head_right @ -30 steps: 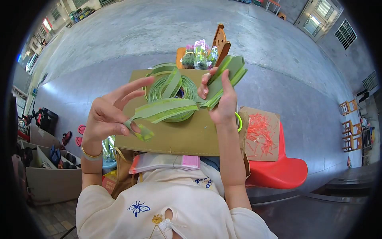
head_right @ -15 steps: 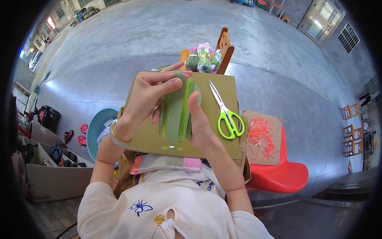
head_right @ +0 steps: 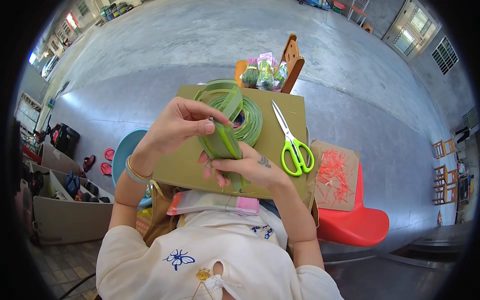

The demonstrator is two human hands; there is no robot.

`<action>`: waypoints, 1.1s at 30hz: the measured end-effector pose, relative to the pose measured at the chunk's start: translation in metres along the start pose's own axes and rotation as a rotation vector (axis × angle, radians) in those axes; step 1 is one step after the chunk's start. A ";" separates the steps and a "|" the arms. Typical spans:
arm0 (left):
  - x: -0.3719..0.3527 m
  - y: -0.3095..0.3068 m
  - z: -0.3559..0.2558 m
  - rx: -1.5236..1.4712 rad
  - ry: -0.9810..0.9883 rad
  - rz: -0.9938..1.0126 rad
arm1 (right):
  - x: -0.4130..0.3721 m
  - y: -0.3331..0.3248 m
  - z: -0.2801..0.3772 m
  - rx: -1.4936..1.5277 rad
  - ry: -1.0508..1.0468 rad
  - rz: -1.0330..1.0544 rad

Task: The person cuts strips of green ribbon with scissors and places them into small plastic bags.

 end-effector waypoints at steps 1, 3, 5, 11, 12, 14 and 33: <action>-0.001 -0.002 0.001 0.066 -0.001 -0.020 | 0.000 0.001 -0.002 0.045 0.022 0.005; -0.003 -0.006 0.001 0.148 0.011 -0.100 | 0.000 0.000 -0.004 0.112 0.034 -0.025; -0.004 -0.006 0.000 0.188 0.037 -0.161 | 0.001 -0.001 -0.005 0.150 0.033 -0.056; -0.010 -0.005 -0.002 0.277 -0.003 -0.097 | -0.004 -0.004 -0.010 0.299 0.080 -0.029; -0.010 -0.005 -0.003 0.263 0.012 -0.073 | -0.005 -0.003 -0.010 0.334 0.075 -0.019; -0.010 -0.007 -0.002 0.263 0.059 -0.045 | -0.005 -0.002 -0.010 0.402 0.067 0.022; -0.005 -0.031 0.044 0.046 -0.414 -0.161 | -0.012 -0.001 0.013 -1.351 -0.464 -0.522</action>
Point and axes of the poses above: each hand's wrist, its own x-axis towards the middle knuckle, its own y-axis out of the palm, z = x × y, the point moved 6 cm from there along x, towards the middle knuckle, and after that the axes turned 8 degrees about x, right-handed, at the moved point
